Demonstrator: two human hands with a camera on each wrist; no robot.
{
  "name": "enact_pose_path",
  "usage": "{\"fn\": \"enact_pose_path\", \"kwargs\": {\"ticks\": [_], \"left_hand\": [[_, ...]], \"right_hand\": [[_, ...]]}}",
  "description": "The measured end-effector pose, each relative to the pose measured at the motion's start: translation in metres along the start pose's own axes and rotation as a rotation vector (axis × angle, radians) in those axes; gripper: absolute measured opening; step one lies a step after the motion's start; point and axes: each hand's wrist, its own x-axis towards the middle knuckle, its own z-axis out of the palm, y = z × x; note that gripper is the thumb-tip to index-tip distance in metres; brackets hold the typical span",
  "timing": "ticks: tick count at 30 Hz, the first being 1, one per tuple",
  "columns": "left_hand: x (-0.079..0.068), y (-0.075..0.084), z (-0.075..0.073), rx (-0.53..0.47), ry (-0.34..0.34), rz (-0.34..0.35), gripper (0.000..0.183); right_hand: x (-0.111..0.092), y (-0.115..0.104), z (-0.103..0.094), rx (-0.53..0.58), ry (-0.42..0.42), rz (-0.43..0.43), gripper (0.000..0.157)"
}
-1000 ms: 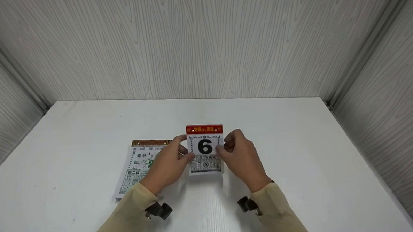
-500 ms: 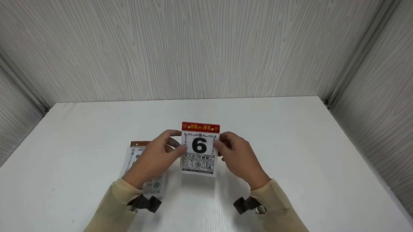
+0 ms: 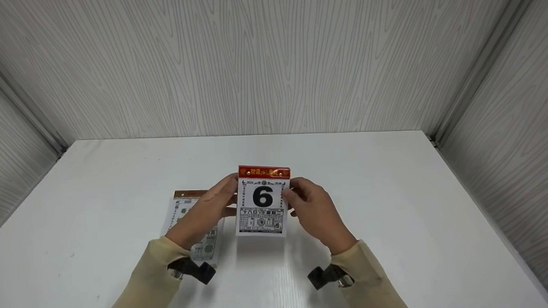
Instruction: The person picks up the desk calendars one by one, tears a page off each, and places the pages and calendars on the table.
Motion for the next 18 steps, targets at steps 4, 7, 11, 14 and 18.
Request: {"fn": "enact_pose_path", "kwargs": {"ticks": [4, 7, 11, 14, 18], "left_hand": [[0.0, -0.002, 0.0, -0.134, -0.051, -0.038, 0.052], [0.0, -0.003, 0.0, -0.244, -0.073, -0.06, 0.048], [0.002, -0.006, 0.002, -0.325, -0.071, -0.065, 0.044], [0.004, -0.007, 0.004, -0.318, -0.04, -0.063, 0.043], [0.005, -0.007, 0.005, -0.305, -0.001, -0.066, 0.042]], "right_hand": [[0.0, 0.0, 0.001, 0.039, -0.009, 0.003, 0.036], [0.0, 0.001, 0.002, 0.047, -0.014, 0.007, 0.036], [-0.001, 0.001, 0.004, 0.018, -0.008, 0.015, 0.035], [-0.001, 0.0, 0.007, -0.048, 0.013, 0.008, 0.034], [-0.003, -0.004, 0.01, -0.182, 0.063, -0.029, 0.037]]}}
